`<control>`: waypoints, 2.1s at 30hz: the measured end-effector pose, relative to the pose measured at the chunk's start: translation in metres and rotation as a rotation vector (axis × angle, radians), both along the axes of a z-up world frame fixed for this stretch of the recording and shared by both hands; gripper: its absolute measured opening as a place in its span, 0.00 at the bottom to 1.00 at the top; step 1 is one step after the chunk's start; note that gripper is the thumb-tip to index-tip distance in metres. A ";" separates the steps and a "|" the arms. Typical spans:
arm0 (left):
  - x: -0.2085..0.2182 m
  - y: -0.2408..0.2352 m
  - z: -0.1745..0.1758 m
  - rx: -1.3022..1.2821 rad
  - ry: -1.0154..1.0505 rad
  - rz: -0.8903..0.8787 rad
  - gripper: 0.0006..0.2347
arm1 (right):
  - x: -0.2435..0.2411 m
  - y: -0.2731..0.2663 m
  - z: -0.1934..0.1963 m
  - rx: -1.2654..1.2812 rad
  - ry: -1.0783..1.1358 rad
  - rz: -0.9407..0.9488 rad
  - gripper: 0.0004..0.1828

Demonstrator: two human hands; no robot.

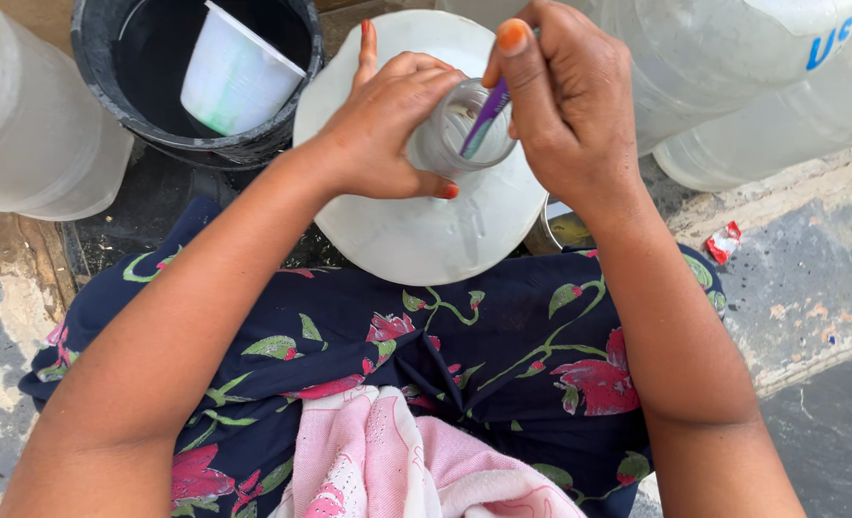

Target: The person cleans a large plastic water dispenser by first scrubbing the inside of the neck with a toothbrush and then wiping the exterior surface with a sponge. The person uses water from a nearby bucket to rinse the tools during the process.

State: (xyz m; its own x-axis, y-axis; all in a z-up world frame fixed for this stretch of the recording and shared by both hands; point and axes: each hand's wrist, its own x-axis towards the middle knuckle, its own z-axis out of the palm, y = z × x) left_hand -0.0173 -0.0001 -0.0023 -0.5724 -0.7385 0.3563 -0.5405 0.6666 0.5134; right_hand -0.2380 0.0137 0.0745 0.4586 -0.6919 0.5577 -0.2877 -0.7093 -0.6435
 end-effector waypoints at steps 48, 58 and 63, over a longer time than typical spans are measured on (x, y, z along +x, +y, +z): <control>0.004 0.015 0.007 -0.046 -0.039 -0.082 0.55 | -0.011 -0.002 -0.002 0.107 -0.043 -0.046 0.19; -0.003 0.015 -0.001 -0.037 -0.109 -0.015 0.67 | -0.024 -0.003 0.001 0.185 -0.195 0.067 0.18; -0.002 0.012 -0.006 -0.062 -0.098 -0.002 0.67 | -0.018 0.004 0.004 0.145 -0.111 0.072 0.16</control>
State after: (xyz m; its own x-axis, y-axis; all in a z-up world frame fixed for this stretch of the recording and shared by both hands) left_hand -0.0193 0.0122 -0.0083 -0.6082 -0.7157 0.3435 -0.5844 0.6965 0.4165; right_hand -0.2557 0.0179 0.0788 0.4508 -0.7366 0.5041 -0.1617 -0.6228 -0.7655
